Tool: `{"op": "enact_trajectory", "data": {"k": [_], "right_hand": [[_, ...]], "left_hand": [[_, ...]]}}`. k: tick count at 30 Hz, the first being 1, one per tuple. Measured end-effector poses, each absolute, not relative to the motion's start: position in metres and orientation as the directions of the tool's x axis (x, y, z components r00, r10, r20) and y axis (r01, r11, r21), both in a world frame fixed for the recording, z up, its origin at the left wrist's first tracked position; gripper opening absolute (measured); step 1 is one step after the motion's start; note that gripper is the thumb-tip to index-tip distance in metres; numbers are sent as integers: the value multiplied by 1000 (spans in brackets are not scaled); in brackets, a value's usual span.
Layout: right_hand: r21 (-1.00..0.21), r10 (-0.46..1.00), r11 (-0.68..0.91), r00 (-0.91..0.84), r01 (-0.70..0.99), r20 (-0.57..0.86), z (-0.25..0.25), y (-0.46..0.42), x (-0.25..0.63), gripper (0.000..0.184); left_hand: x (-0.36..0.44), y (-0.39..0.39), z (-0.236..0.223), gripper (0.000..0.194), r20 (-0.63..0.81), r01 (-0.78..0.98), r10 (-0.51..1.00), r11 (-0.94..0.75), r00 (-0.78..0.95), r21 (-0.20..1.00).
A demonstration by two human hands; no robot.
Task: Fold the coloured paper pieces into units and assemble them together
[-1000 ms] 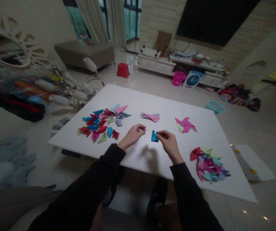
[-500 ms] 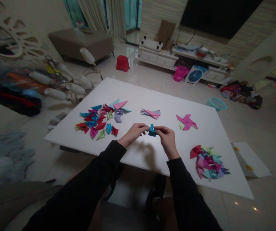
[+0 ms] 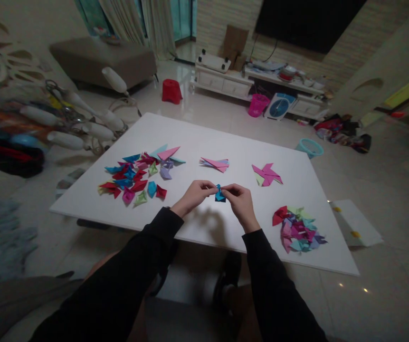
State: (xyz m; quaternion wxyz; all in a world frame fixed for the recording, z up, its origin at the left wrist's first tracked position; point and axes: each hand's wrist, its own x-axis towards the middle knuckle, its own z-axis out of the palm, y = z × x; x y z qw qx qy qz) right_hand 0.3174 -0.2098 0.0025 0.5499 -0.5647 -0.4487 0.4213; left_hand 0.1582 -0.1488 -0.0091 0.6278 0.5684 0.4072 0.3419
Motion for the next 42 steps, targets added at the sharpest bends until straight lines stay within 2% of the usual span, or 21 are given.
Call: {"op": "enact_trajectory", "data": {"k": [10, 17, 23, 27, 30, 33, 38, 42], "right_hand": [[-996, 956, 9, 291, 86, 34, -4, -202, 321, 33], [-994, 954, 24, 293, 108, 55, -1, -203, 322, 24], [-965, 968, -9, 244, 261, 57, -2, -207, 321, 17], [-909, 965, 19, 231, 417, 126, -3, -209, 322, 12], [-848, 962, 10, 227, 531, 154, -6, -214, 328, 10], [-739, 975, -42, 190, 672, 117, -10, -224, 342, 9], [-417, 968, -222, 252, 881, 17, -12, -254, 399, 11], [-221, 929, -370, 359, 902, -91, -15, -283, 464, 18]], "left_hand": [[158, -145, -6, 25, -113, 90, 886, 81, 450, 993], [148, -139, -9, 28, -40, 123, 895, -16, 444, 992], [143, -136, -8, 26, 31, 181, 893, -124, 449, 976], [143, -136, -7, 26, 32, 232, 877, -162, 479, 959], [144, -136, -11, 35, -8, 281, 862, -156, 508, 947], [144, -138, -14, 37, -31, 354, 861, -175, 507, 919], [144, -142, -12, 31, -39, 421, 857, -212, 513, 882], [143, -144, -9, 29, -32, 459, 857, -244, 515, 855]]}}
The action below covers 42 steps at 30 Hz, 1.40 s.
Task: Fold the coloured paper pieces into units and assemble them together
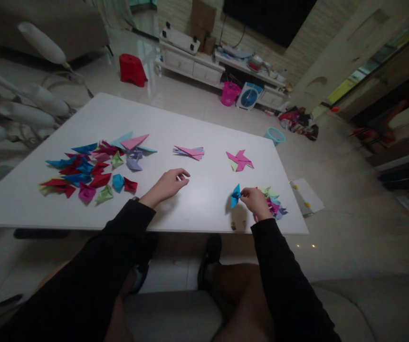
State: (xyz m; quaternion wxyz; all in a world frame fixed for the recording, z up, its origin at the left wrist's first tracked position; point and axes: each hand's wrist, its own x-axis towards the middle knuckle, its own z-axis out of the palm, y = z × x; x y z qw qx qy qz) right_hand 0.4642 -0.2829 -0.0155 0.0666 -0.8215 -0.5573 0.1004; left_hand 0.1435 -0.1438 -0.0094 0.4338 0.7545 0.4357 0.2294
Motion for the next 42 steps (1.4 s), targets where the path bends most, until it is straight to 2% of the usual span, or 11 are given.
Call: {"op": "enact_trajectory", "data": {"k": [4, 9, 14, 20, 24, 30, 36, 42], "right_hand": [[-117, 866, -489, 465, 864, -186, -19, -309, 515, 22], [-76, 794, -591, 562, 803, -232, -21, -330, 539, 25], [-86, 819, -546, 509, 834, -266, -22, -328, 533, 23], [-84, 870, -475, 454, 876, -190, -26, -306, 515, 26], [-101, 887, -439, 413, 893, -208, -27, -300, 515, 25], [-115, 869, -454, 411, 883, -275, -33, -305, 518, 40], [-141, 878, -439, 391, 887, -276, -43, -296, 511, 31], [-168, 850, -503, 451, 847, -272, -39, -299, 522, 24]], "left_hand": [[143, -142, -10, 27, -23, 468, 854, -262, 520, 844], [143, -137, -12, 25, -31, 491, 846, -279, 532, 826], [140, -135, -14, 24, -24, 485, 836, -295, 549, 823], [143, -144, -18, 21, -33, 500, 794, -349, 607, 793], [148, -150, -21, 20, -51, 514, 757, -391, 651, 763], [149, -152, -25, 20, -70, 526, 727, -424, 684, 737], [149, -149, -24, 29, -129, 587, 687, -489, 715, 645], [149, -149, -20, 33, -174, 617, 669, -511, 723, 599]]}}
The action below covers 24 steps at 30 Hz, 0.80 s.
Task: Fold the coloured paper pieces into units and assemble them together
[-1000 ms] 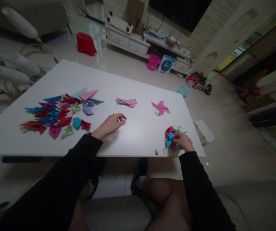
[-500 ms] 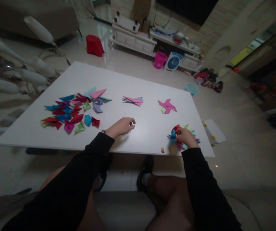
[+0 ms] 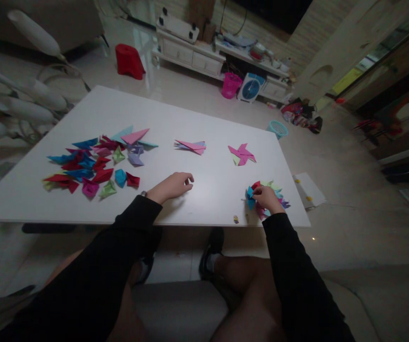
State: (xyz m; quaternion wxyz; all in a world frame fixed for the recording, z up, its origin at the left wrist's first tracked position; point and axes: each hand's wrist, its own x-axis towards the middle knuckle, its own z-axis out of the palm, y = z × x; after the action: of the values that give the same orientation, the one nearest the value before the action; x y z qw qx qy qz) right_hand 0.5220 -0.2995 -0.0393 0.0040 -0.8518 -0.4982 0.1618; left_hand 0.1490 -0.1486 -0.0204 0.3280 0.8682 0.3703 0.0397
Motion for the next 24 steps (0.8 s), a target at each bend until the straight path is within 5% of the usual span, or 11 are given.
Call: {"op": "enact_trajectory", "data": {"k": [9, 19, 24], "right_hand": [[-171, 798, -593, 547, 787, -253, -27, -311, 534, 34], [-149, 873, -428, 365, 891, -325, -36, -304, 520, 37], [-59, 854, -460, 424, 886, -301, -40, -306, 520, 28]], "left_hand": [[147, -148, -19, 34, -176, 620, 669, -513, 722, 594], [147, -150, -16, 33, -177, 622, 666, -521, 725, 585], [148, -150, -15, 33, -193, 630, 667, -510, 720, 586]]}}
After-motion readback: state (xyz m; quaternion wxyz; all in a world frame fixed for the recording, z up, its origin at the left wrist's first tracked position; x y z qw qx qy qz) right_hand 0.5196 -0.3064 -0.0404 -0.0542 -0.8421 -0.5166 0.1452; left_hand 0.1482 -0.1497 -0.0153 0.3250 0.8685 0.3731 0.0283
